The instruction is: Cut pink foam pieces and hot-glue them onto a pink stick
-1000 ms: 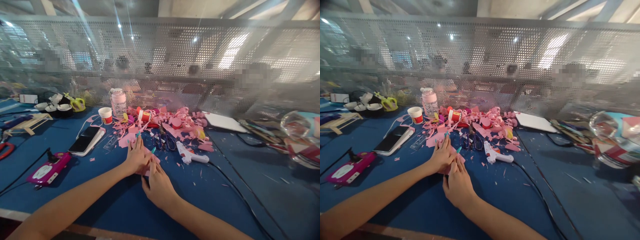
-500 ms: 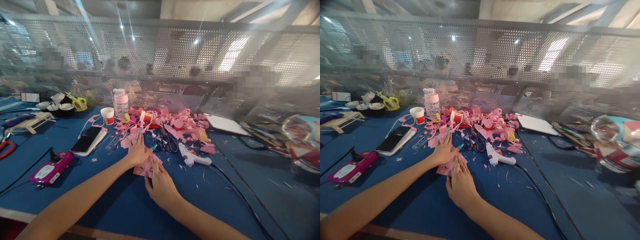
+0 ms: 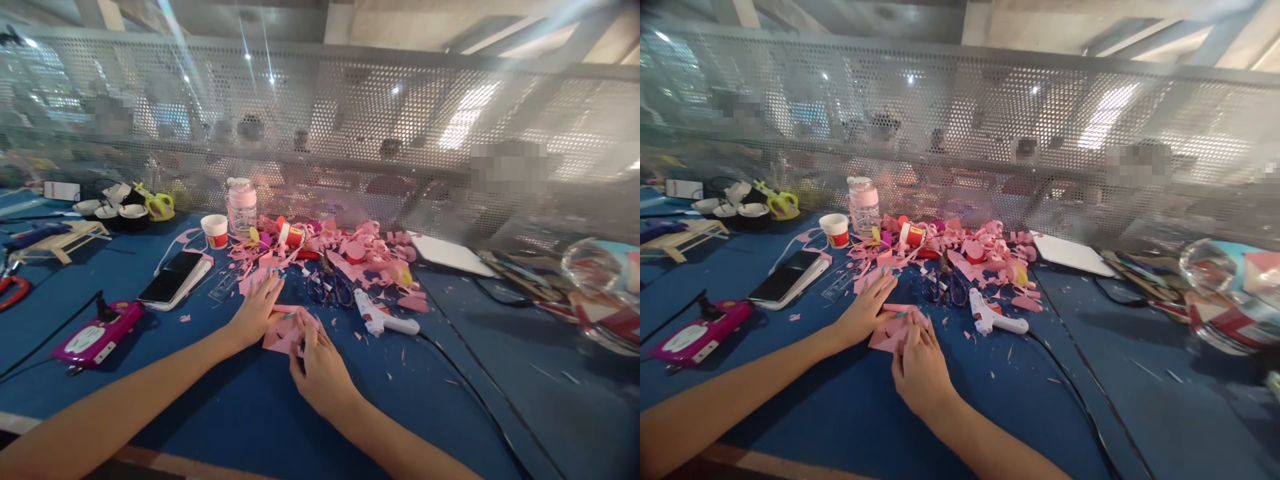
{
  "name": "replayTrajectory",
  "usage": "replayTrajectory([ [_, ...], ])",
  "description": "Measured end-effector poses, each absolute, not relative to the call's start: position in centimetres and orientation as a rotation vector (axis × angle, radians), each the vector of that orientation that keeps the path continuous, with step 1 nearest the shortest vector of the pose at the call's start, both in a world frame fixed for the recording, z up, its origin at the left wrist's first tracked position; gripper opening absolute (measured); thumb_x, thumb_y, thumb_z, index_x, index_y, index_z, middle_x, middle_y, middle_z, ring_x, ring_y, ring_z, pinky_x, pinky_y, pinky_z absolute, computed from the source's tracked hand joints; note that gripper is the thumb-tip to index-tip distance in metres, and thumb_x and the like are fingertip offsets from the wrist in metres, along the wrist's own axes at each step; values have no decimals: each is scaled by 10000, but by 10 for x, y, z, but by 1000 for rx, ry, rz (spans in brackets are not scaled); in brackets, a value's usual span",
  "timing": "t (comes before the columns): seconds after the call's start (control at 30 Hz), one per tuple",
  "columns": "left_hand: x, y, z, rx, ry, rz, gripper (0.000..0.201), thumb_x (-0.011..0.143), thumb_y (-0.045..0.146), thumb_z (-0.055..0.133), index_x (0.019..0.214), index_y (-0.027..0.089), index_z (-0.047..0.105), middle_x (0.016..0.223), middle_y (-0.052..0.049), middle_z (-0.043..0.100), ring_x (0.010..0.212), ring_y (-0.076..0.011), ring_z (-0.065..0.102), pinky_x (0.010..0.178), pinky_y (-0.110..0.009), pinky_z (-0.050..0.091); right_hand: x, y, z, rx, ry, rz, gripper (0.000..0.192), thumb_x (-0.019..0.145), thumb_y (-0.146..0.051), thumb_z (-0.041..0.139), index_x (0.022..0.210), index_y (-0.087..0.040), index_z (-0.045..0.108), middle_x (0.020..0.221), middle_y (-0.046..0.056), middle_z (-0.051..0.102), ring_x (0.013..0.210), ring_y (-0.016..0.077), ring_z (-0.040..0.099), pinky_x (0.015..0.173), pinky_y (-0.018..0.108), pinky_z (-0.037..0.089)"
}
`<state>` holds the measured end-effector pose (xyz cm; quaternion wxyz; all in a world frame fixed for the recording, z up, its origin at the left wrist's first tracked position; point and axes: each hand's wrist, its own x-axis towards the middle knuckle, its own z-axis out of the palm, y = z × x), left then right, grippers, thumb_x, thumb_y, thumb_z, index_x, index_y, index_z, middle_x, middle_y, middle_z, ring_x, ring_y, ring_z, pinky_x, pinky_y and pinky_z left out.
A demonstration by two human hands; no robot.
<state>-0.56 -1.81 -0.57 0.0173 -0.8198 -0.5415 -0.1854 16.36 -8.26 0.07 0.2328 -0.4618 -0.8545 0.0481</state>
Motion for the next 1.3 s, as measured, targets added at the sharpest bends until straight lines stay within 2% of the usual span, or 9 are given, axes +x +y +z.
replayTrajectory([
  [0.13,-7,0,3,-2399,-1591,-751,523,804,395,477,1265,175,367,1341,-104,357,1271,-232,236,1022,-411,216,164,-81,2,-1269,-2386,106,496,780,-155,373,1251,-14,309,1187,202,507,1134,237,449,968,415,354],
  [0.23,-8,13,5,-2372,-1654,-698,456,786,329,530,1205,167,452,1281,-91,428,1202,-232,328,989,-396,274,164,-79,5,-1280,-2409,96,473,767,-151,383,1217,-6,348,1097,201,561,1080,241,486,946,418,369],
  [0.37,-11,13,4,-2447,-1647,-617,236,822,288,478,1009,226,608,1075,-25,593,1069,-205,437,934,-368,330,162,-73,6,-1270,-2420,56,431,737,-139,401,1159,-49,403,1047,167,572,1026,235,498,881,386,419],
  [0.43,-10,8,3,-2495,-1610,-582,238,850,274,423,958,246,632,1045,-5,618,1068,-195,443,939,-368,323,161,-70,5,-1246,-2424,28,375,732,-145,408,1099,-76,447,998,144,577,1004,236,488,854,378,432],
  [0.57,-6,-6,-4,-2559,-1568,-515,305,872,234,340,1056,240,584,1174,-2,563,1191,-197,360,991,-414,258,159,-69,4,-1253,-2437,11,367,742,-148,399,1094,-59,455,972,134,562,980,233,465,852,357,429],
  [0.7,-5,-13,-11,-2523,-1659,-456,492,873,386,279,1283,125,360,1351,-115,364,1275,-269,226,990,-520,208,158,-68,4,-1243,-2468,-21,434,746,-151,389,1161,-28,412,1032,150,543,1009,235,435,871,344,415],
  [0.83,-6,-11,-10,-2532,-1713,-367,613,857,479,233,1330,89,253,1397,-153,250,1288,-300,178,972,-573,180,150,-65,6,-1322,-2491,-102,459,744,-189,406,1159,5,422,931,159,572,956,268,440,821,365,428],
  [1.2,-9,-7,-2,-2569,-1668,-351,624,847,524,205,1350,154,217,1400,-122,262,1302,-299,123,976,-578,163,143,-59,4,-1341,-2421,-13,307,750,-159,409,1039,-78,474,1013,152,550,1011,259,426,845,368,418],
  [1.3,-11,-7,-2,-2573,-1667,-345,617,842,539,198,1344,182,238,1398,-107,272,1300,-303,126,972,-585,158,144,-59,5,-1339,-2417,9,207,737,-151,422,930,-138,498,1000,137,553,1015,259,426,827,379,430],
])
